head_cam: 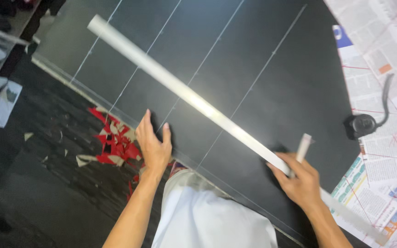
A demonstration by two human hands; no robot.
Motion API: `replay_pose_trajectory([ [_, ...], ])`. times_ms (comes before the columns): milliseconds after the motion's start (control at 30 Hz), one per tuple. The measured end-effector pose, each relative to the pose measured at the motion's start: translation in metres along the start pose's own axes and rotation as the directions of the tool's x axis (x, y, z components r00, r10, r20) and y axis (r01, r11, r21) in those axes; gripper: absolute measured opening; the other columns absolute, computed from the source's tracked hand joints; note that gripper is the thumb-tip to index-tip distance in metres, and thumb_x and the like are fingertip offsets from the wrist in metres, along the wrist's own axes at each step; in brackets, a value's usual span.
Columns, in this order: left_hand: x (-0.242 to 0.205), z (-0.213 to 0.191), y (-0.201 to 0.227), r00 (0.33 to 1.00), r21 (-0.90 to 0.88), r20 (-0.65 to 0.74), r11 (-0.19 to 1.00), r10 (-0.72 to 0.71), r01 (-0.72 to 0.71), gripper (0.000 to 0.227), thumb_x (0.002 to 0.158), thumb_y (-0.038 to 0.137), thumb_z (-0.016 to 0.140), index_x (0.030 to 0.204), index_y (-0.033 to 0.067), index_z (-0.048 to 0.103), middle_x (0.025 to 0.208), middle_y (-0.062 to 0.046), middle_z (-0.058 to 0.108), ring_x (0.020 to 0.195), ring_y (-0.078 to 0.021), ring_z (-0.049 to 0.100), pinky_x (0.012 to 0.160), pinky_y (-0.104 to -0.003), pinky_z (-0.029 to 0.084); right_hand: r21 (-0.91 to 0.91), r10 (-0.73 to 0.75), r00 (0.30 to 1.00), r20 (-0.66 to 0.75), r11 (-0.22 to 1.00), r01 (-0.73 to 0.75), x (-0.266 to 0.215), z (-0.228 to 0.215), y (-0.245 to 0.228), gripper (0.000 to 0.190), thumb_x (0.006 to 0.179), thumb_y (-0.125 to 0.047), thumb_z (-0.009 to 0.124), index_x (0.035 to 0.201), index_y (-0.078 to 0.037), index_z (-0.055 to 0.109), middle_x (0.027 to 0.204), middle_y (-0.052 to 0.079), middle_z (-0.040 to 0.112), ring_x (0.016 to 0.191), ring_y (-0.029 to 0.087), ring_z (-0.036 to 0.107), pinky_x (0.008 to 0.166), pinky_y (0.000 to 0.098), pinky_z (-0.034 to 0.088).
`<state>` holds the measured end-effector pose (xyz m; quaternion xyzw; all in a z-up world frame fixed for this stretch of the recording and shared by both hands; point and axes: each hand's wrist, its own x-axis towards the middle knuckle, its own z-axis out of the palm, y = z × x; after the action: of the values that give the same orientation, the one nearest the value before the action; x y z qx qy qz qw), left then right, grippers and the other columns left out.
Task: The person uses a metal ruler and a white marker to draw a grid of straight lines on a large dark sheet. They repeatedly measure and mark intervals, then connect points to form a pattern of intersecting lines.
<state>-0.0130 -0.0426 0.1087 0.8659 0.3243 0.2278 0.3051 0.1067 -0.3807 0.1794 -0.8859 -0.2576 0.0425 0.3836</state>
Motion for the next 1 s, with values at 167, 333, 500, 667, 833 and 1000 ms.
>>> replay_pose_trajectory([
  [167,-0.012,0.004,0.003,0.999,0.015,0.033,1.0,-0.007,0.007,0.081,0.104,0.026,0.063,0.163,-0.0054,0.017,0.165,-0.036,0.018,0.153,-0.0502,0.02,0.125,-0.058,0.019,-0.022,-0.251,0.956,0.15,0.966,0.257,0.047,0.033,-0.005,0.029,0.08,-0.014,0.085,0.106,-0.009,0.077,0.095,0.006,0.074,0.081,0.023,0.068,0.068,0.0357,0.054],
  [333,-0.007,0.017,0.004,0.986,0.237,0.157,0.971,-0.064,0.025,0.085,0.101,0.042,0.063,0.163,0.0014,0.022,0.165,-0.037,0.006,0.155,-0.0512,0.008,0.125,-0.062,0.007,-0.104,-0.381,0.9,0.211,0.907,0.409,0.076,0.052,0.004,0.035,0.079,-0.019,0.087,0.11,-0.007,0.076,0.102,0.006,0.072,0.087,0.024,0.062,0.077,0.0394,0.05],
  [500,-0.002,0.028,0.005,0.985,0.256,0.153,0.966,-0.082,0.04,0.095,0.1,0.052,0.064,0.161,-0.0063,0.019,0.165,-0.038,0.005,0.156,-0.0517,0.005,0.125,-0.062,0.002,-0.121,-0.356,0.915,0.189,0.916,0.382,0.076,0.052,0.005,0.035,0.081,-0.021,0.085,0.112,-0.006,0.076,0.105,0.007,0.071,0.096,0.026,0.06,0.084,0.04,0.046],
  [667,-0.001,0.032,0.006,0.978,0.275,0.179,0.96,-0.102,0.05,0.106,0.096,0.058,0.065,0.159,-0.0104,0.016,0.164,-0.039,0.002,0.154,-0.0518,-0.001,0.123,-0.064,0.0,-0.145,-0.326,0.931,0.166,0.926,0.35,0.066,0.056,0.007,0.032,0.084,-0.016,0.083,0.113,-0.005,0.076,0.103,0.007,0.07,0.095,0.026,0.06,0.082,0.04,0.045],
  [833,0.002,0.033,0.008,0.973,0.254,0.194,0.965,-0.122,0.07,0.108,0.095,0.059,0.066,0.161,-0.009,0.014,0.166,-0.037,-0.001,0.157,-0.0496,-0.003,0.125,-0.063,-0.003,-0.14,-0.318,0.936,0.147,0.931,0.338,0.064,0.058,0.009,0.03,0.085,-0.013,0.083,0.113,-0.004,0.076,0.103,0.008,0.07,0.095,0.026,0.06,0.082,0.0395,0.045],
  [1000,0.005,0.033,0.008,0.96,0.258,0.226,0.961,-0.163,0.102,0.112,0.092,0.064,0.067,0.162,-0.0069,0.014,0.165,-0.039,-0.003,0.155,-0.0505,-0.007,0.123,-0.065,-0.006,-0.134,-0.305,0.94,0.152,0.936,0.326,0.065,0.059,0.007,0.03,0.085,-0.014,0.083,0.113,-0.005,0.077,0.101,0.006,0.07,0.093,0.024,0.058,0.083,0.038,0.046],
])
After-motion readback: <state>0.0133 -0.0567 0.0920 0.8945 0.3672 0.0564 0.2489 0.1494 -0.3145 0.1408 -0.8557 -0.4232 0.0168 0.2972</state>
